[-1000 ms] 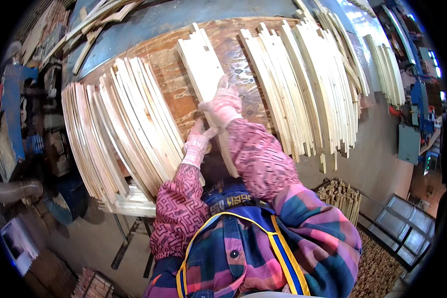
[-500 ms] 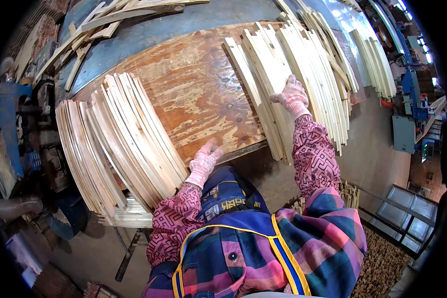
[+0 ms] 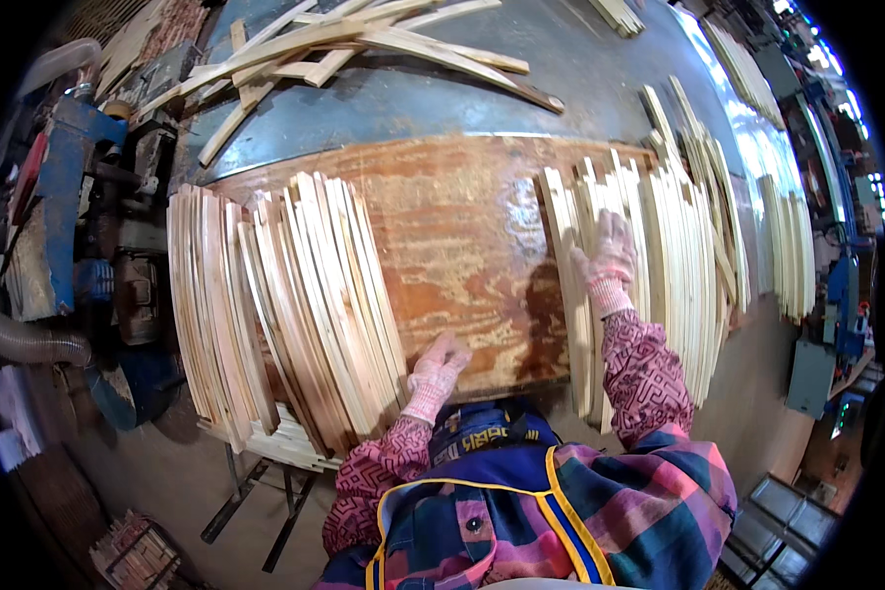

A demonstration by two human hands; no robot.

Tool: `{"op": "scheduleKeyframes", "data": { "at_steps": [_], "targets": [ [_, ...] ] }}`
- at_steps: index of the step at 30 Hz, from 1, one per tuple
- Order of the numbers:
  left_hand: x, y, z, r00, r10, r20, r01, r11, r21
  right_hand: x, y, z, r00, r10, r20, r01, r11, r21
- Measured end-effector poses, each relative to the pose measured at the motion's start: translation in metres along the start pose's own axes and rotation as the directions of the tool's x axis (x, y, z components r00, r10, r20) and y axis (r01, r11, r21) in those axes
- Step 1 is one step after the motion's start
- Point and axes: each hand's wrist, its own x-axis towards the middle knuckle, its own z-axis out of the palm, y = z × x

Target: The person repeatedly picks up thin wooden planks from a pile on the floor and places them into a neat vertical stack on a workbench. The person handles the planks one at a time, aligning them carefully within the growing stack.

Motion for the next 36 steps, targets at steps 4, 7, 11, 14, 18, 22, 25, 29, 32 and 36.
{"op": "scheduleKeyframes", "data": {
  "at_steps": [4, 7, 11, 14, 18, 22, 25, 29, 32, 36],
  "targets": [
    [0.018, -0.004, -0.022, 0.985, -0.132, -0.109, 0.106, 0.97, -0.217, 0.135, -0.066, 0.006, 0.982, -0.168, 0.089, 0.156, 0.979, 0.129],
    [0.017, -0.006, -0.027, 0.98, -0.168, -0.11, 0.131, 0.952, -0.278, 0.242, -0.105, 0.012, 0.986, -0.123, 0.11, 0.117, 0.991, 0.061],
    [0.017, 0.003, -0.023, 0.953, -0.275, -0.13, 0.192, 0.875, -0.443, 0.338, -0.129, 0.029, 0.956, -0.051, 0.288, 0.029, 0.996, 0.081],
    [0.016, 0.008, -0.028, 0.934, -0.349, -0.076, 0.258, 0.807, -0.531, 0.344, -0.138, 0.037, 0.95, -0.199, 0.241, 0.204, 0.979, 0.005],
    [0.016, 0.028, -0.026, 0.919, -0.374, -0.127, 0.266, 0.825, -0.499, 0.343, -0.073, -0.033, 0.956, -0.241, 0.169, 0.242, 0.97, 0.015],
    [0.017, 0.035, -0.024, 0.926, -0.344, -0.155, 0.217, 0.822, -0.526, 0.296, 0.092, -0.072, 0.997, -0.071, 0.007, 0.072, 0.996, -0.044],
    [0.023, 0.01, -0.023, 0.972, -0.213, -0.103, 0.113, 0.8, -0.589, 0.229, 0.228, -0.084, 0.962, 0.271, 0.02, -0.27, 0.961, -0.064],
    [0.026, 0.01, -0.021, 0.961, -0.26, -0.092, 0.175, 0.833, -0.525, 0.194, 0.355, -0.062, 0.938, 0.341, -0.064, -0.339, 0.864, -0.373],
    [0.022, 0.009, -0.022, 0.943, -0.312, -0.118, 0.214, 0.836, -0.505, 0.257, 0.295, -0.04, 0.974, 0.109, -0.199, -0.169, 0.933, -0.316],
    [0.017, 0.014, -0.025, 0.929, -0.35, -0.119, 0.239, 0.813, -0.53, 0.378, 0.06, -0.015, 0.954, -0.3, -0.013, 0.294, 0.923, 0.247]
  ]
}}
